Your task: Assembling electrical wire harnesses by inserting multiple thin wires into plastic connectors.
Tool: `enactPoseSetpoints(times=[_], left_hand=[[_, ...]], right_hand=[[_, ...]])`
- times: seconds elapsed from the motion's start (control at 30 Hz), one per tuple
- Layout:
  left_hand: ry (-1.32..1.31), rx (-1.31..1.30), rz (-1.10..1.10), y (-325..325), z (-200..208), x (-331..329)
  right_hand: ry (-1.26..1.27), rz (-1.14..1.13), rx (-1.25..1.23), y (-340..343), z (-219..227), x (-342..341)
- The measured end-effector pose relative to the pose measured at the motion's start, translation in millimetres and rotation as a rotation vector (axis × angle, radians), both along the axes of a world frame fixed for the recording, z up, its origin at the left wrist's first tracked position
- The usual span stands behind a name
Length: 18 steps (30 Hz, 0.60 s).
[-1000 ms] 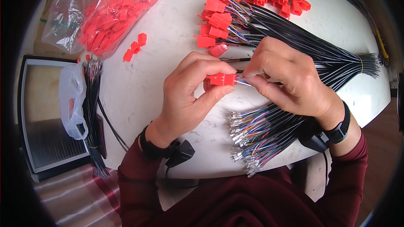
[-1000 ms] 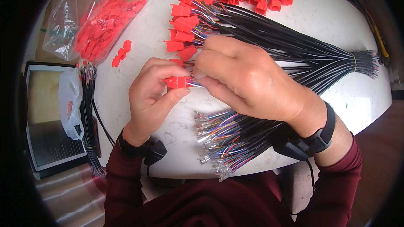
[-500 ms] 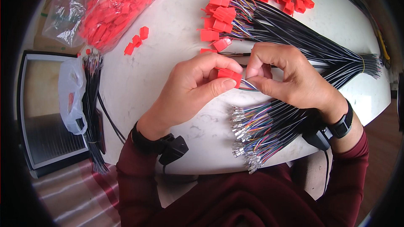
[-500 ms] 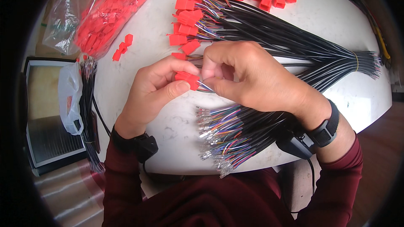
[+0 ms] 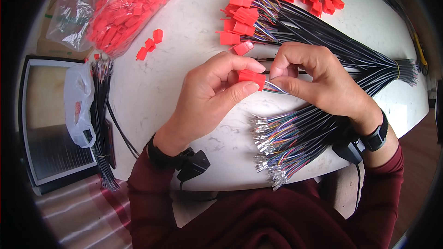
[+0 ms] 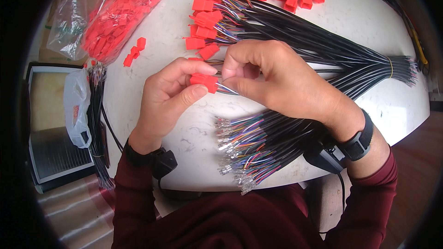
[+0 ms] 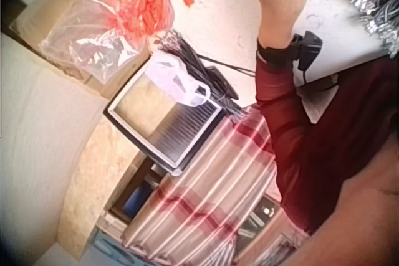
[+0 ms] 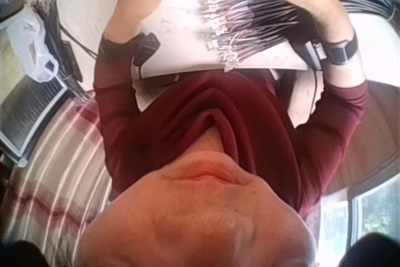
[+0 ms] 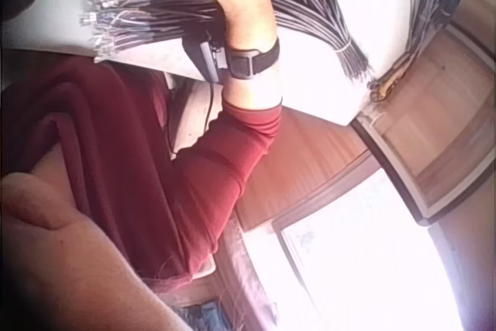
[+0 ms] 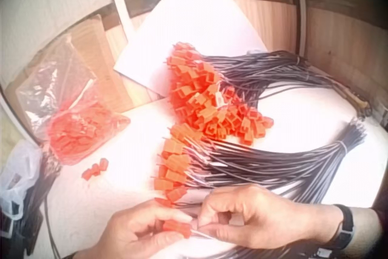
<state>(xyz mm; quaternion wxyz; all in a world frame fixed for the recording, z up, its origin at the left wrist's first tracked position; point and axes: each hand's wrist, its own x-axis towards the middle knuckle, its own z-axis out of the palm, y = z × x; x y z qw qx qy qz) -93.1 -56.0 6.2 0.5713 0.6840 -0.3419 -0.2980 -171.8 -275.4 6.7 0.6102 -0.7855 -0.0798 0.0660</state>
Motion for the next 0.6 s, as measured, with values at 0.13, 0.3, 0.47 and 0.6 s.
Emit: enactPoseSetpoints(times=[0.13, 0.3, 0.47, 0.6], left_hand=[[0.049, -0.073, 0.034, -2.1, 1.6, -2.8], [0.051, -0.091, 0.047, -0.8, -0.5, -3.8], [0.020, -0.139, 0.059, -1.0, -4.2, -5.0], [0.021, -0.152, 0.038, -1.5, -4.5, -5.7]], right_hand=[[-0.215, -0.041, 0.036, 5.6, -7.8, 0.2], [-0.271, -0.052, 0.032, 6.3, -9.1, 0.8], [-0.268, -0.044, 0.020, 6.5, -8.3, 0.6], [-0.224, -0.054, 0.064, 6.3, -6.2, -1.5]])
